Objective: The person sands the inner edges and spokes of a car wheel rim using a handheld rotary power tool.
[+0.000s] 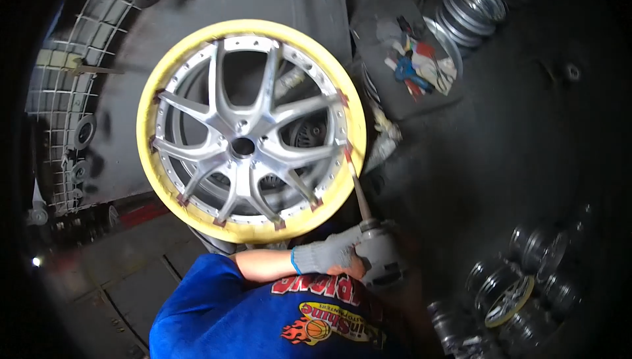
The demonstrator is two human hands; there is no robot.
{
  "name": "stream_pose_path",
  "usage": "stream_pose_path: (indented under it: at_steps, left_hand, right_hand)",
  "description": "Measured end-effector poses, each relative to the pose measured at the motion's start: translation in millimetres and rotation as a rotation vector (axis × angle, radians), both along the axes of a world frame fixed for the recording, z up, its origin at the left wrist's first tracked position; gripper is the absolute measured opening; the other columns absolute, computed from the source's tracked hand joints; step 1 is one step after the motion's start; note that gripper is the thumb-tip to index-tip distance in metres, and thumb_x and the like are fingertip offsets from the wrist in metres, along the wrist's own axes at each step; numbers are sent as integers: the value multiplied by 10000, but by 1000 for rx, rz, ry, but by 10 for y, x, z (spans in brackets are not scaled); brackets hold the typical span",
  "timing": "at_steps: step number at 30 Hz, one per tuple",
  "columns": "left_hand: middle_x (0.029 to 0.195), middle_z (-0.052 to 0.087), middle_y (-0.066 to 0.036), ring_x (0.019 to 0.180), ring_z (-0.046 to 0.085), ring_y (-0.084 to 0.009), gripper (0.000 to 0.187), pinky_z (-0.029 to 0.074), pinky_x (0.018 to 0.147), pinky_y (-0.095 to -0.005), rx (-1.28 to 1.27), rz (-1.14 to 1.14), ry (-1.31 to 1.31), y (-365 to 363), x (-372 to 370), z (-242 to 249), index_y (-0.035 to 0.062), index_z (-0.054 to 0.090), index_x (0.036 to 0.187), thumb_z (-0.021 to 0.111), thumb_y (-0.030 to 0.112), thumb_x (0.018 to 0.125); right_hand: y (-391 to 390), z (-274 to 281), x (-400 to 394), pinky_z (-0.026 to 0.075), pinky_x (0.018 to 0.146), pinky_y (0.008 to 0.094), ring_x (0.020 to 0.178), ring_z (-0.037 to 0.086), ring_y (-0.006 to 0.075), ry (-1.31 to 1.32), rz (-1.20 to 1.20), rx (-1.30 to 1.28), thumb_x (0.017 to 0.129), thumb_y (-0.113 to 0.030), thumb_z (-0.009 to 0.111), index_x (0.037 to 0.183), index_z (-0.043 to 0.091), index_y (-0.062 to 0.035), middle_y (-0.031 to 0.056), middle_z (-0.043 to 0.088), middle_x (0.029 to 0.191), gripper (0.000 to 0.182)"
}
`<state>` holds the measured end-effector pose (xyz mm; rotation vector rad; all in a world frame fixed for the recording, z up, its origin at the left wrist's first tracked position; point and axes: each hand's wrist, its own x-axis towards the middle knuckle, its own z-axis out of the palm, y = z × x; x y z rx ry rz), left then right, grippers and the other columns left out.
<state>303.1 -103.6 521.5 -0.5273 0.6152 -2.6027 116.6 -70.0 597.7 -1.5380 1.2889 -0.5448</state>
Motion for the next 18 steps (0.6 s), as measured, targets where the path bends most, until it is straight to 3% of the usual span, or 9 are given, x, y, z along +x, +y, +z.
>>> stream_pose_path:
  at_steps: [3, 4, 6, 9, 10, 12, 14, 16, 18]
  left_hand:
    - [980, 700, -111, 862, 651, -236, 474, 499, 783, -323, -142, -49, -518, -46, 59, 367, 168, 615, 1268, 436, 524, 1010]
    - [1059, 664, -99, 906, 630, -202, 463, 502, 778, -305, -176, 1, -610, -84, 21, 533, 134, 563, 1311, 563, 394, 928]
    - [1217, 590, -76, 993, 586, -134, 731, 507, 769, -270, -248, 87, -808, -161, -56, 868, 65, 459, 1398, 818, 134, 765]
    - [1354, 535, -100, 1203, 515, -166, 1029, 422, 1018, -329, -508, 325, -842, -146, -284, 919, -10, 454, 1401, 847, 576, 652]
    - [1354, 535, -100, 1203, 515, -166, 1029, 422, 1018, -329, -508, 319, -854, -129, -297, 943, -10, 454, 1401, 847, 576, 652]
    - [1350, 537, -110, 1197, 523, -171, 979, 427, 1014, -330, -505, 256, -920, -118, -308, 985, -4, 480, 1382, 843, 563, 671]
    - [1361, 531, -121, 1195, 528, -177, 903, 425, 1017, -331, -491, 326, -916, -65, -361, 939, -8, 503, 1357, 834, 521, 703]
    - [1348, 542, -130, 1186, 537, -183, 804, 424, 1022, -338, -497, 251, -946, -73, -331, 949, -10, 513, 1344, 830, 404, 732]
    - [1322, 562, -128, 1189, 545, -191, 757, 421, 1033, -344, -423, 203, -942, -64, -282, 1005, -5, 494, 1362, 807, 295, 742]
  right_hand:
    - [198, 22, -72, 509, 844, 402, 1032, 628, 256, 94, -4, -6, 798, -319, 755, 1236, 617, -121, 133, 641, 1128, 500]
    - [136, 124, -32, 508, 859, 399, 1038, 632, 255, 121, -25, -5, 806, -296, 752, 1229, 619, -108, 137, 647, 1127, 482]
    - [-42, 337, 80, 507, 890, 392, 1051, 641, 254, 169, -75, -15, 822, -250, 747, 1215, 624, -83, 146, 659, 1124, 444]
    - [-78, 454, 111, 507, 926, 367, 1067, 658, 240, 98, -256, 81, 804, -167, 765, 1170, 646, -44, 148, 678, 1127, 404]
    - [-61, 471, 103, 507, 937, 356, 1073, 663, 233, 48, -337, 126, 791, -138, 776, 1151, 655, -30, 147, 684, 1130, 394]
    - [-70, 413, -90, 499, 962, 352, 1081, 670, 247, -235, -171, 132, 731, -88, 815, 1179, 637, -10, 158, 684, 1143, 489]
    - [-29, 304, -148, 518, 932, 353, 1053, 686, 245, -235, -177, 79, 690, -109, 847, 1168, 639, -6, 155, 698, 1111, 531]
    - [-22, 246, -186, 542, 886, 360, 993, 707, 256, -319, -145, -122, 654, -114, 870, 1151, 645, -8, 155, 708, 1075, 556]
    - [-48, 211, -181, 553, 863, 369, 961, 716, 268, -389, -187, -49, 629, -124, 880, 1128, 657, -24, 152, 714, 1046, 555]
